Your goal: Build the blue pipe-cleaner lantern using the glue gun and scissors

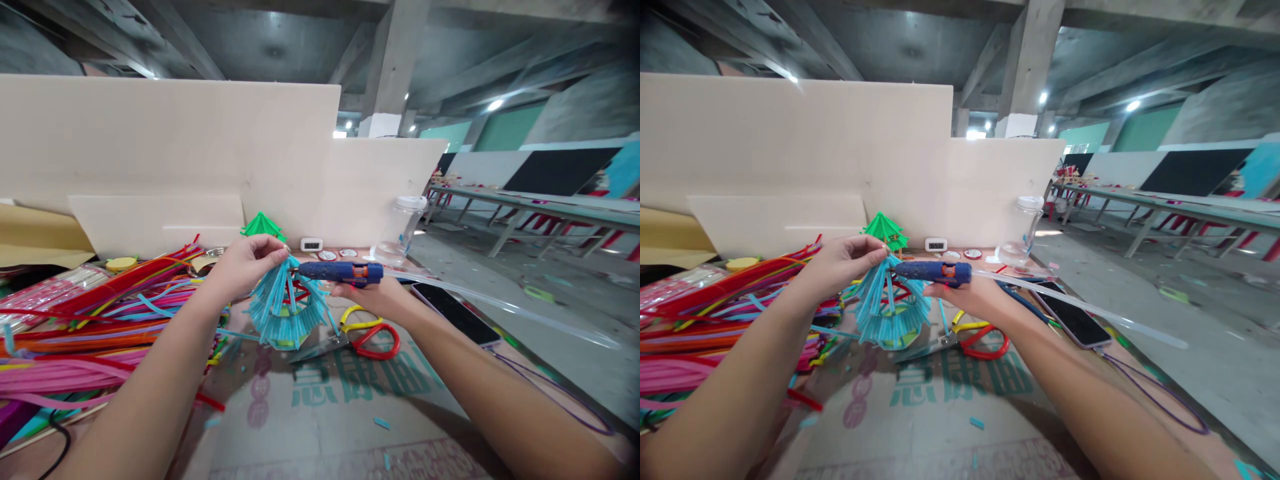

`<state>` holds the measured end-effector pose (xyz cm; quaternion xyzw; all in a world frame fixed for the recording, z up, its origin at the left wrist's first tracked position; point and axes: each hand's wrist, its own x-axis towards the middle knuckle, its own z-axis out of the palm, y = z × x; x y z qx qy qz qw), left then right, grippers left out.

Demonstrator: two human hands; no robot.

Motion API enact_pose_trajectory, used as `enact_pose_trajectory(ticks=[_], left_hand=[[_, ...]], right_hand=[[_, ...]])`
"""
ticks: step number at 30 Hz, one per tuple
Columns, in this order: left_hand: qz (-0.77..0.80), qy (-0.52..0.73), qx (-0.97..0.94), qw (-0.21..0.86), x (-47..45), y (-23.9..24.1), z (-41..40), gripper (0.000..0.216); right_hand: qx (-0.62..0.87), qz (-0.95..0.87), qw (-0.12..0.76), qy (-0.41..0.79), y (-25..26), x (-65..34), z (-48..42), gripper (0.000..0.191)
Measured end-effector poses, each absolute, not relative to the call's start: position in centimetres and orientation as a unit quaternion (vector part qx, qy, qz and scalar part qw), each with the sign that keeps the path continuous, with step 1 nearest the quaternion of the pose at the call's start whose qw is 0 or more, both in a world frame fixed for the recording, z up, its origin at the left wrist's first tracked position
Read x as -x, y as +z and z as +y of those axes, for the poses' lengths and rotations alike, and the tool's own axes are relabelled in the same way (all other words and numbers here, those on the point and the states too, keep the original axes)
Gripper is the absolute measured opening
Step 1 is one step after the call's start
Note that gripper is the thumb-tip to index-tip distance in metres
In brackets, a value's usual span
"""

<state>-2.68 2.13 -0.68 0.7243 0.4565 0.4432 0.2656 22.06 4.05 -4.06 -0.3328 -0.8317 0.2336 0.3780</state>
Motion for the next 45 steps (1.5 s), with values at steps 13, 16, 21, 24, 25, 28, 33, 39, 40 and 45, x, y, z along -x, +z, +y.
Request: enact_pose_trajectory(ticks=[13, 16, 21, 24, 25, 28, 33, 39, 40, 45], left_hand=[[0.456, 0.442, -0.727, 0.26, 2.9, -0.9, 2.4, 0.038], [0.456, 0.444, -0.725, 0.262, 2.9, -1.0, 2.4, 0.039], [0.454, 0.448, -0.723, 0.267, 2.8, -1.0, 2.4, 0.038], [0.454, 0.446, -0.723, 0.268, 2.8, -0.9, 2.4, 0.037], [0.454, 0.445, -0.724, 0.267, 2.8, -0.9, 2.4, 0.036], [0.453, 0.443, -0.727, 0.265, 2.9, -1.0, 2.4, 0.037], [0.452, 0.445, -0.729, 0.259, 3.1, -1.1, 2.6, 0.039], [0.453, 0.437, -0.734, 0.253, 3.2, -1.2, 2.7, 0.039], [0.453, 0.437, -0.734, 0.255, 3.2, -1.2, 2.7, 0.039], [0.458, 0.439, -0.731, 0.249, 3.1, -1.2, 2.7, 0.039]], right_hand=[[0.331, -0.835, 0.369, 0.24, -3.6, -22.0, 3.7, 0.037], [0.332, -0.833, 0.367, 0.247, -3.5, -22.0, 3.7, 0.039], [0.32, -0.837, 0.369, 0.248, -3.3, -21.9, 3.7, 0.044], [0.32, -0.832, 0.374, 0.254, -3.3, -21.9, 3.7, 0.044], [0.318, -0.832, 0.374, 0.258, -3.3, -21.9, 3.7, 0.044], [0.312, -0.829, 0.377, 0.271, -3.5, -22.0, 3.8, 0.044], [0.338, -0.822, 0.38, 0.255, -3.8, -22.2, 3.8, 0.033], [0.322, -0.842, 0.361, 0.238, -3.2, -22.2, 3.4, 0.031], [0.325, -0.843, 0.359, 0.236, -3.1, -22.2, 3.4, 0.031], [0.308, -0.847, 0.353, 0.252, -3.0, -22.2, 3.2, 0.026]])
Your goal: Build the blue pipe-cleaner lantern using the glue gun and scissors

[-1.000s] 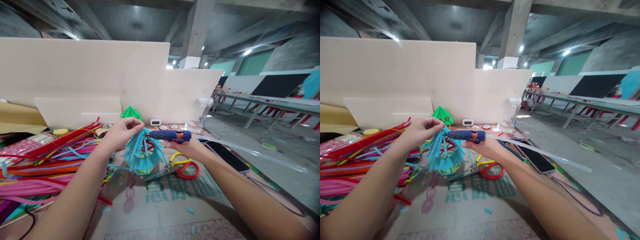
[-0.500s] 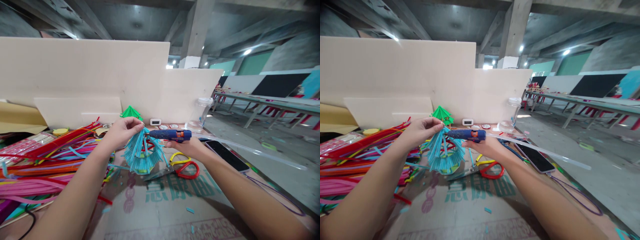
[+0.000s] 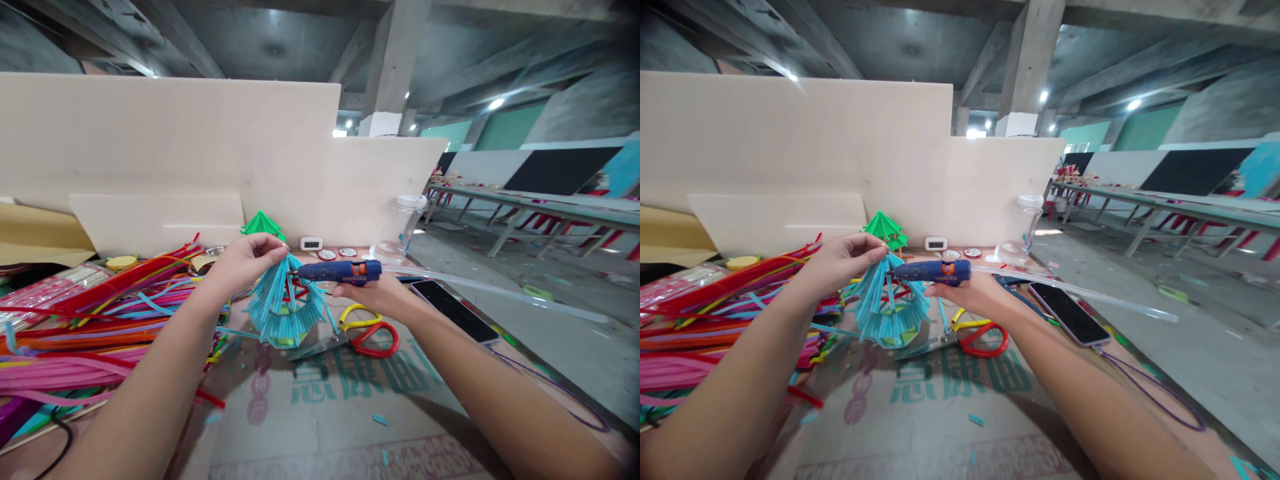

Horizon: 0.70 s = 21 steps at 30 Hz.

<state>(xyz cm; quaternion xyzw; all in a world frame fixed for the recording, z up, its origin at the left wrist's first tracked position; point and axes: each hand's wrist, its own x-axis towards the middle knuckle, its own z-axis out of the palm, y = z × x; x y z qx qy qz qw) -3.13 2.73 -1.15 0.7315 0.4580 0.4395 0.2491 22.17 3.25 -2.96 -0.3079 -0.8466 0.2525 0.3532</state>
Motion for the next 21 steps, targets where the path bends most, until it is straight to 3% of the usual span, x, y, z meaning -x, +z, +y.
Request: enact_pose_trajectory(ticks=[8, 17, 21], left_hand=[[0.459, 0.441, -0.732, 0.242, 3.22, -1.15, 2.8, 0.041], [0.455, 0.441, -0.735, 0.242, 3.3, -1.31, 2.98, 0.044], [0.451, 0.445, -0.733, 0.248, 3.35, -1.37, 3.08, 0.044]], right_hand=[[0.269, -0.846, 0.342, 0.309, -3.02, -22.52, 3.15, 0.022], [0.255, -0.868, 0.341, 0.256, -2.66, -22.62, 3.3, 0.021], [0.246, -0.862, 0.334, 0.291, -3.07, -22.91, 3.6, 0.021]])
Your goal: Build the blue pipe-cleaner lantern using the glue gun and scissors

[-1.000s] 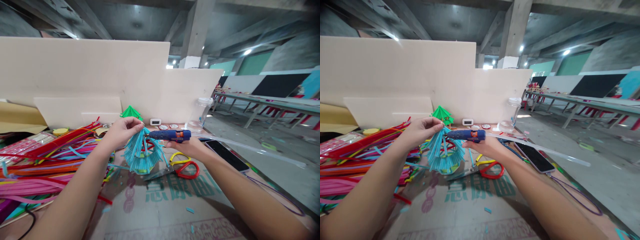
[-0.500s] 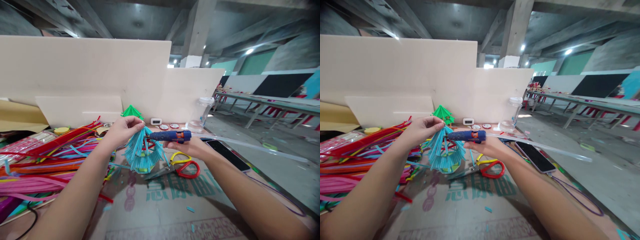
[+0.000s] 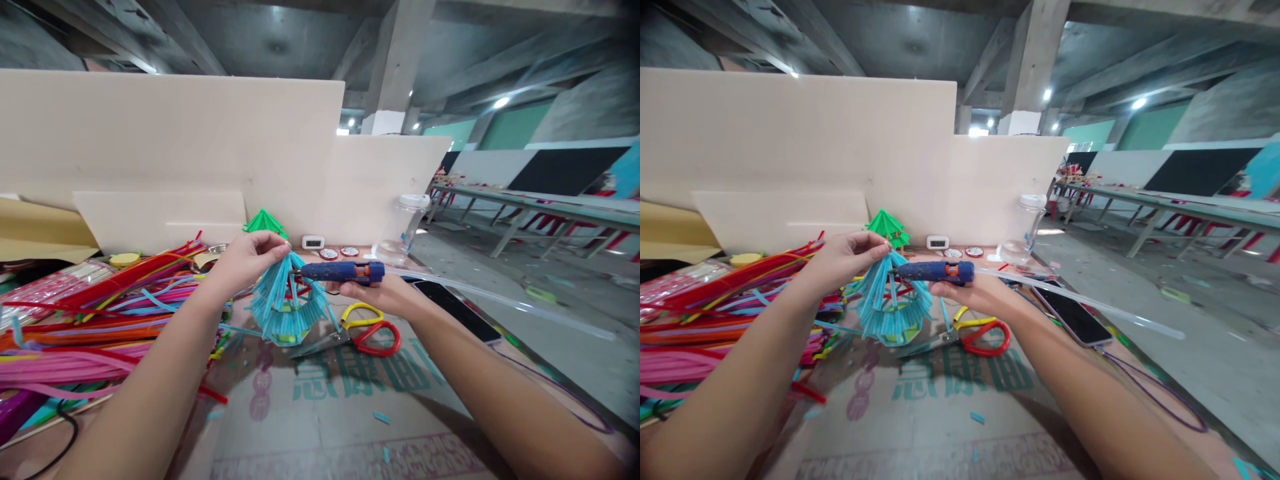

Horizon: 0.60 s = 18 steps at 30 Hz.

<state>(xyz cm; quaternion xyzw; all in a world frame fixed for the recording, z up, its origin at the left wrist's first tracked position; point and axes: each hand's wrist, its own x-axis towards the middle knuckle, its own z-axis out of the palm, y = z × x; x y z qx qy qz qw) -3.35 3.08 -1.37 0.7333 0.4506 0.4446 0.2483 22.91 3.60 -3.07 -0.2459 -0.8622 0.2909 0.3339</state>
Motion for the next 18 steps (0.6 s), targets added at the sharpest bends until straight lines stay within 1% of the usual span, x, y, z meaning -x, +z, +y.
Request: enact_pose_trajectory(ticks=[2, 5, 10, 18], left_hand=[[0.451, 0.444, -0.734, 0.248, 3.37, -1.35, 3.09, 0.043], [0.455, 0.441, -0.733, 0.245, 3.36, -1.26, 3.04, 0.041], [0.461, 0.44, -0.735, 0.233, 3.3, -1.23, 2.92, 0.041], [0.461, 0.439, -0.734, 0.238, 3.27, -1.18, 2.87, 0.044]], right_hand=[[0.233, -0.859, 0.334, 0.311, -3.05, -22.92, 3.58, 0.023], [0.228, -0.866, 0.328, 0.301, -2.79, -22.78, 3.39, 0.024], [0.257, -0.859, 0.333, 0.293, -2.82, -22.63, 3.31, 0.034], [0.254, -0.845, 0.353, 0.31, -3.57, -22.59, 3.78, 0.034]])
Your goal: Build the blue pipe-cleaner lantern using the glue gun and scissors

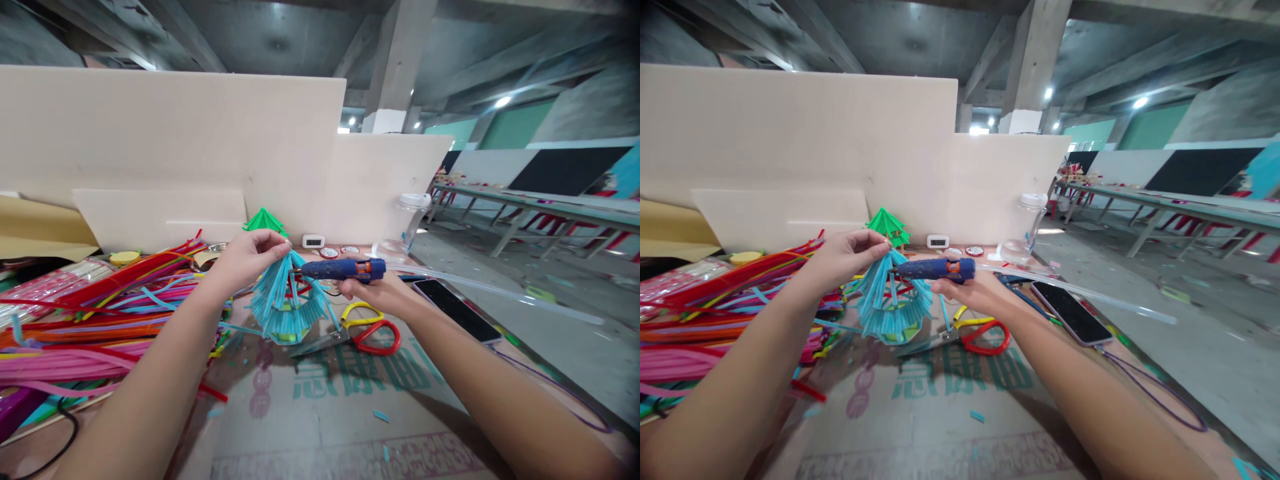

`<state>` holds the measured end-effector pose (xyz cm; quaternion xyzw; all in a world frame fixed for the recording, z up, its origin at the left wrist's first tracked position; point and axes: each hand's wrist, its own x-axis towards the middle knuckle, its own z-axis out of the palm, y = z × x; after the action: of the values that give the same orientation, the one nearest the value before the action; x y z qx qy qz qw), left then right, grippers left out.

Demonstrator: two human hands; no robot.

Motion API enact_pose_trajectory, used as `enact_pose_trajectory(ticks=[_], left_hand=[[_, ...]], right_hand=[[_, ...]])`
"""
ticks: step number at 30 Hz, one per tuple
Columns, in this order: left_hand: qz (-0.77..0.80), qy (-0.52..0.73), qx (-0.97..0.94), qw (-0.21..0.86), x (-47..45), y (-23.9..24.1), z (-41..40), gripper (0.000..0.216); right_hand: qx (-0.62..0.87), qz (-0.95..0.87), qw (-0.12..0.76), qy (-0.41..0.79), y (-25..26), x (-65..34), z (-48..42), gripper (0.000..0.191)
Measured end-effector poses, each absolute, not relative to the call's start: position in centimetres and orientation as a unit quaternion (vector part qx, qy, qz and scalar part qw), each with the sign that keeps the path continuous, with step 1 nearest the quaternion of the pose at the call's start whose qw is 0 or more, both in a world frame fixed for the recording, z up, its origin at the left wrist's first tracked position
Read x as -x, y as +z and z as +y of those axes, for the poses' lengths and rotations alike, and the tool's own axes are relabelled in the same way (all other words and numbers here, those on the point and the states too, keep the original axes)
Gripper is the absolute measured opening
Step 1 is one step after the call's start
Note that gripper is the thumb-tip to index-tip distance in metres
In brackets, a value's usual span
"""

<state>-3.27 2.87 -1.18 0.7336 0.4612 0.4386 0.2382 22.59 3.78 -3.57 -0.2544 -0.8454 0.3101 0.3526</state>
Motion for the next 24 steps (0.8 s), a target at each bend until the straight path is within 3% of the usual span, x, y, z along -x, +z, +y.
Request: enact_pose_trajectory(ticks=[7, 17, 24], left_hand=[[0.464, 0.438, -0.733, 0.233, 3.27, -1.12, 2.76, 0.046], [0.466, 0.438, -0.734, 0.229, 3.22, -0.98, 2.59, 0.044], [0.473, 0.437, -0.729, 0.231, 3.15, -0.91, 2.48, 0.045]], right_hand=[[0.283, -0.846, 0.368, 0.265, -4.04, -22.77, 4.23, 0.023], [0.283, -0.851, 0.369, 0.245, -3.6, -22.46, 3.95, 0.036], [0.307, -0.837, 0.366, 0.269, -3.63, -22.36, 3.76, 0.034]])
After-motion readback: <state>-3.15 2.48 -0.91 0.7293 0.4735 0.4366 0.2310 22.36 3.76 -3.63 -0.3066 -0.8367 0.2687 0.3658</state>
